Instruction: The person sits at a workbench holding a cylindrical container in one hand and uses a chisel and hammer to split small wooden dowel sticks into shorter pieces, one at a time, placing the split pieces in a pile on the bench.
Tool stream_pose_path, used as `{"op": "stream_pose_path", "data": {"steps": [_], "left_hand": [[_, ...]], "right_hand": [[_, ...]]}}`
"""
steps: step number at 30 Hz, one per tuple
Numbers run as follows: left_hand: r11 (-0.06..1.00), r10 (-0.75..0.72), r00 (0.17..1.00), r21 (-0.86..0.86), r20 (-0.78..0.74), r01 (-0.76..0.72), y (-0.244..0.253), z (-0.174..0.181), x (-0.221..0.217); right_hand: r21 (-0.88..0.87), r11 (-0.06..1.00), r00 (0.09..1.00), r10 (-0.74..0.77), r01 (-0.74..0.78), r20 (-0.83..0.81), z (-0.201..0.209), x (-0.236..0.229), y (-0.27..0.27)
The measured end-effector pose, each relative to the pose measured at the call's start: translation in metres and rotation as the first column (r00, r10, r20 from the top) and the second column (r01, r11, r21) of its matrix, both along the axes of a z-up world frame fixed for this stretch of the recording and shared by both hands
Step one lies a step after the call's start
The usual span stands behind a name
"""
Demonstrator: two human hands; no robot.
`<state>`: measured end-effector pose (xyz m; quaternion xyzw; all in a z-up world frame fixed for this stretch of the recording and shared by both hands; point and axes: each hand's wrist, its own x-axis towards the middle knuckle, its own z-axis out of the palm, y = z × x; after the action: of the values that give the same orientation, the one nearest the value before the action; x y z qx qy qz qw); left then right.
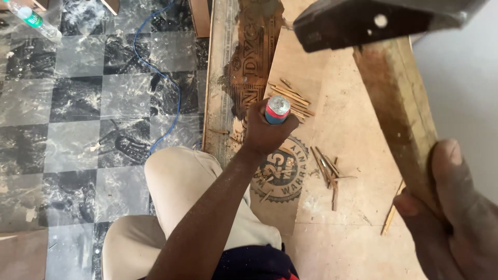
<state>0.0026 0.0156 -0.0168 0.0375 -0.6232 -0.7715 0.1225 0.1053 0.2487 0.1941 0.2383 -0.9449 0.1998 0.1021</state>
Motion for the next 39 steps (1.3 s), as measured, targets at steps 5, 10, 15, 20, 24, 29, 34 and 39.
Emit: {"op": "stream_pose_path", "data": {"steps": [5,10,15,20,24,29,34,39], "left_hand": [[0.998,0.059,0.998,0.015,0.039,-0.059,0.003,0.003,0.0],[0.994,0.026,0.996,-0.1,-0.087,-0.035,-0.005,0.009,0.014],[0.99,0.001,0.988,-0.14,-0.152,-0.022,-0.005,0.0,0.022],[0.994,-0.037,0.983,-0.107,-0.178,0.018,-0.006,-0.004,0.026],[0.999,0.026,0.932,-0.029,-0.362,-0.039,-0.005,0.003,0.026],[0.993,0.048,0.998,-0.102,-0.049,-0.053,-0.009,-0.052,0.016],[0.999,0.041,0.98,0.012,-0.193,-0.039,-0.005,-0.022,0.02],[0.997,0.017,0.961,-0.067,-0.276,-0.037,-0.01,-0.032,0.022]], "right_hand": [[-0.026,0.999,0.994,0.028,-0.025,0.104,-0.019,-0.011,0.013],[-0.024,0.992,0.965,0.124,-0.122,0.232,-0.027,-0.01,0.02],[0.027,0.982,0.975,0.183,-0.188,0.13,-0.044,-0.003,0.037],[0.429,0.893,0.919,-0.046,-0.138,0.392,-0.038,-0.006,0.027],[0.022,0.96,0.96,0.28,-0.28,0.02,-0.042,0.0,0.029],[0.363,0.919,0.863,-0.053,-0.155,0.503,-0.037,-0.005,0.028],[0.27,0.952,0.757,-0.282,0.144,0.589,-0.008,0.004,0.022],[-0.222,0.938,0.964,0.258,-0.267,-0.071,-0.024,0.006,-0.001]]}}
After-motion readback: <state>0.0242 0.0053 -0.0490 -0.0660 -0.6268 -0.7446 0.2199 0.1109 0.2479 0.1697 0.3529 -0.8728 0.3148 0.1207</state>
